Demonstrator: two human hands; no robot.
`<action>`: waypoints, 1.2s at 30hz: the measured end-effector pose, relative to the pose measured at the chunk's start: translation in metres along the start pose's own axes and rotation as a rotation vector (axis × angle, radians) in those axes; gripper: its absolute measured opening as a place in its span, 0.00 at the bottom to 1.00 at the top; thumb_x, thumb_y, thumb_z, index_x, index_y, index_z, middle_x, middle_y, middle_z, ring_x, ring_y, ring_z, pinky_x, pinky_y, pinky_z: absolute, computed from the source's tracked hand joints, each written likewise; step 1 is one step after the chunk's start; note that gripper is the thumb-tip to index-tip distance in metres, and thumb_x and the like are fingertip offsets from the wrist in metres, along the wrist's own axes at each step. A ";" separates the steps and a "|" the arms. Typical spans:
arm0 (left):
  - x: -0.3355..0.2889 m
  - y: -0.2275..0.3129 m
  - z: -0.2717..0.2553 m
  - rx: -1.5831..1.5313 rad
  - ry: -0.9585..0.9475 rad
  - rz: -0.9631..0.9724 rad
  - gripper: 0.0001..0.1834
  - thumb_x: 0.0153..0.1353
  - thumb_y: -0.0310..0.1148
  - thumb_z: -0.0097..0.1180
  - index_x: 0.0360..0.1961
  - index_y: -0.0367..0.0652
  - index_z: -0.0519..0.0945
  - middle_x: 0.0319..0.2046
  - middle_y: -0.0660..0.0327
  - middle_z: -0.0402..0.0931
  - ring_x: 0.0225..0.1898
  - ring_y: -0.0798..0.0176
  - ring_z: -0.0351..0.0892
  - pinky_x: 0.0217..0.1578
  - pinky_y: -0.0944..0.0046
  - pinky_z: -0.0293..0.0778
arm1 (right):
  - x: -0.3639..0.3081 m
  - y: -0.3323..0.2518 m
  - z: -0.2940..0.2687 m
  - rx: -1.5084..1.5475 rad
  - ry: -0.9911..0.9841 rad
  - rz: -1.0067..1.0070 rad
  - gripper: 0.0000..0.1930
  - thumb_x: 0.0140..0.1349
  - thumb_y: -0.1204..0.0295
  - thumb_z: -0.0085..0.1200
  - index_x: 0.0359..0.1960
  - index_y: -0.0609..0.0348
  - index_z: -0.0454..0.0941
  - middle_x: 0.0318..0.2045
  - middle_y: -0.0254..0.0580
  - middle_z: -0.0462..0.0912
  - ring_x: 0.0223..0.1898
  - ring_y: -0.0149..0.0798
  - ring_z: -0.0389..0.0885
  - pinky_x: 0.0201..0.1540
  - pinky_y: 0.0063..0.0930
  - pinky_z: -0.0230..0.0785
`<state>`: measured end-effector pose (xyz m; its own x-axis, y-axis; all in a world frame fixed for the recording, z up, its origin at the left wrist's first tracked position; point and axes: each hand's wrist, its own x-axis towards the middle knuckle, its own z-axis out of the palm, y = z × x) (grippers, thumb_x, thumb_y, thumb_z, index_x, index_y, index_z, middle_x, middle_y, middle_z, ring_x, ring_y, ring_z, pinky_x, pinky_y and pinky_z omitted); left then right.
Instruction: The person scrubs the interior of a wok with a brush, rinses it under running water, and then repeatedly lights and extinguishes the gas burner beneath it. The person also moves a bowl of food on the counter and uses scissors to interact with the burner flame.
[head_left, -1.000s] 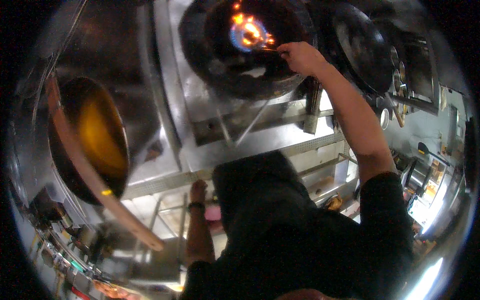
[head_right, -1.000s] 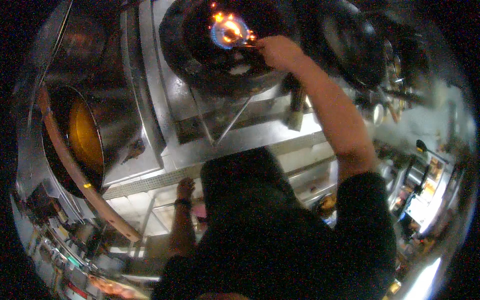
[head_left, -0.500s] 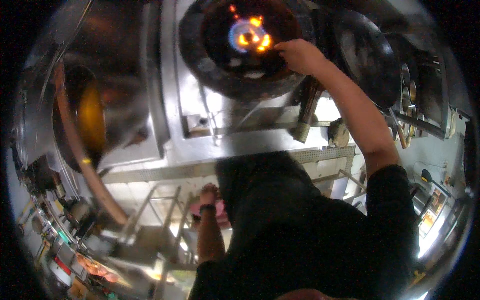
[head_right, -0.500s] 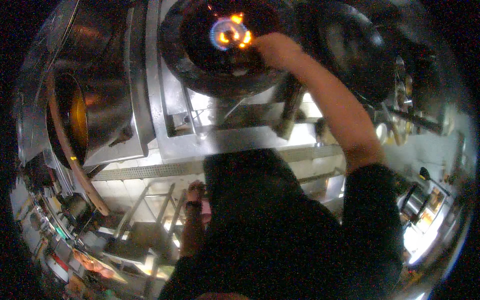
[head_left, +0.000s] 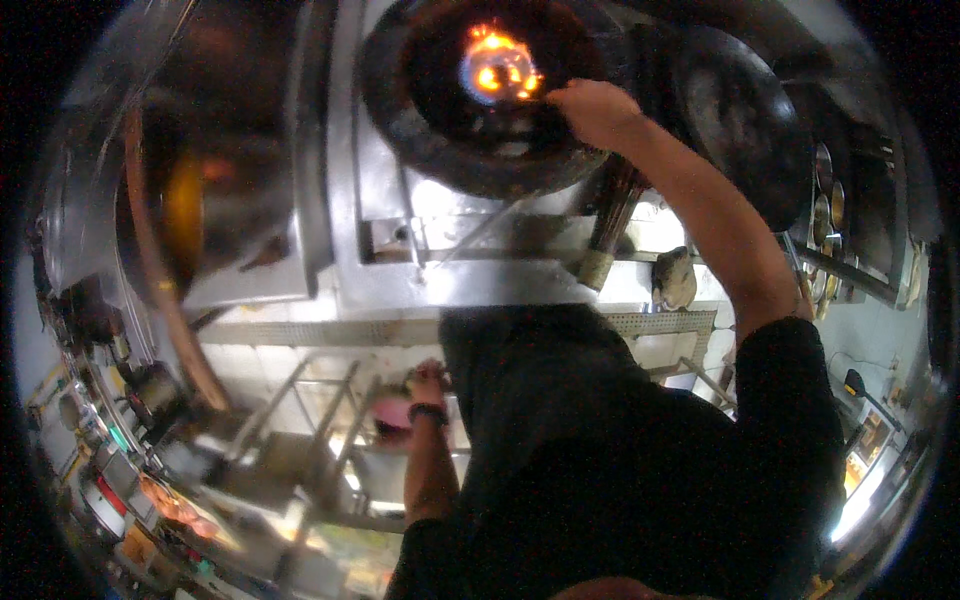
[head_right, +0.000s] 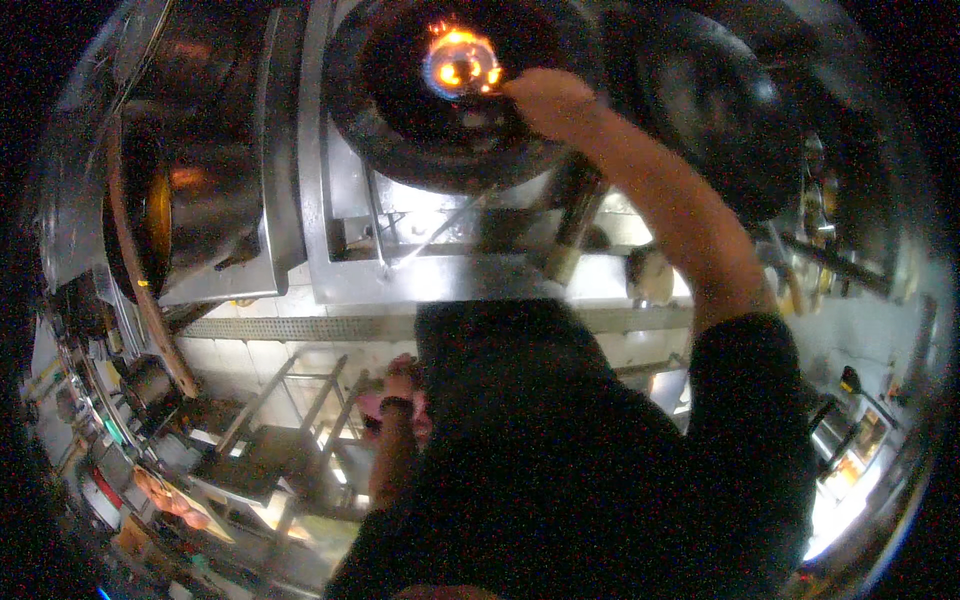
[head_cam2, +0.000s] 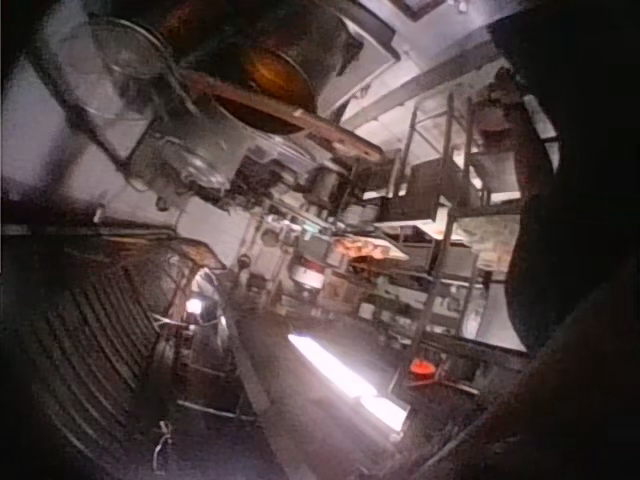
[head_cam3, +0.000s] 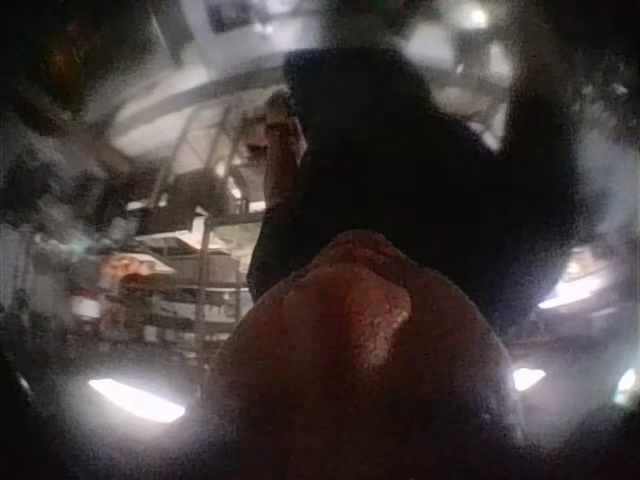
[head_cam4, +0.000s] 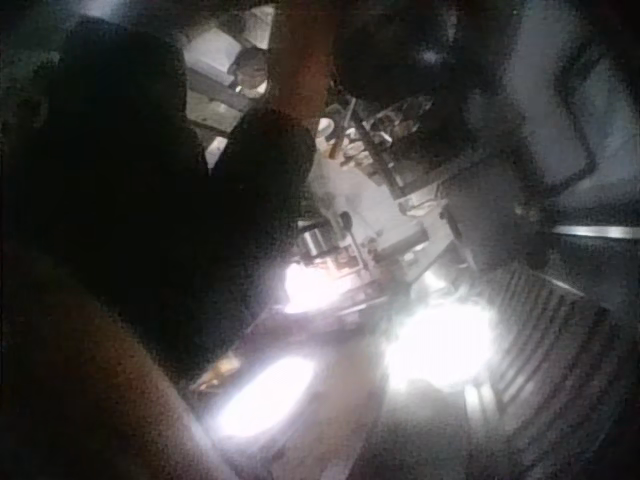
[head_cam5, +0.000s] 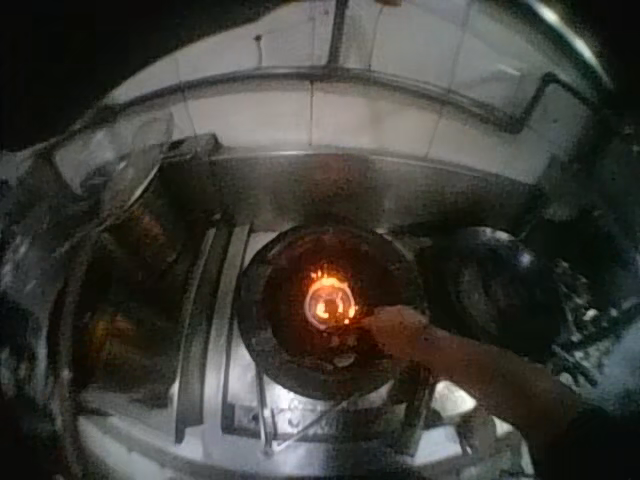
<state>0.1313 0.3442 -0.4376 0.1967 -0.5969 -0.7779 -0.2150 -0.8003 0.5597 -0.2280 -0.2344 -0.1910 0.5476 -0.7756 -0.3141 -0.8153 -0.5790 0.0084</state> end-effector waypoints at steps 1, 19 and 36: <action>-0.002 0.000 0.004 -0.049 0.028 -0.025 0.20 0.72 0.49 0.51 0.53 0.44 0.77 0.46 0.61 0.81 0.50 0.58 0.81 0.48 0.55 0.78 | -0.002 -0.004 -0.016 -0.001 0.046 -0.026 0.23 0.59 0.75 0.55 0.58 0.50 0.76 0.38 0.48 0.85 0.40 0.51 0.86 0.43 0.43 0.81; -0.002 -0.082 0.034 0.030 0.029 0.071 0.20 0.65 0.34 0.53 0.58 0.49 0.76 0.57 0.54 0.75 0.58 0.50 0.75 0.54 0.51 0.76 | 0.015 -0.028 -0.012 0.072 -0.076 -0.092 0.17 0.67 0.72 0.51 0.57 0.55 0.78 0.44 0.55 0.84 0.48 0.55 0.83 0.51 0.47 0.78; -0.001 -0.053 0.032 0.235 0.030 0.092 0.17 0.73 0.44 0.43 0.51 0.50 0.80 0.51 0.59 0.79 0.52 0.50 0.78 0.52 0.52 0.75 | 0.009 -0.026 -0.027 0.039 -0.003 -0.146 0.18 0.59 0.78 0.50 0.52 0.56 0.79 0.43 0.57 0.84 0.47 0.58 0.83 0.50 0.50 0.78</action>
<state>0.1114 0.3894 -0.4757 0.1932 -0.6708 -0.7160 -0.4491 -0.7093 0.5433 -0.1966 -0.2330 -0.1680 0.6602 -0.6832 -0.3122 -0.7338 -0.6753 -0.0739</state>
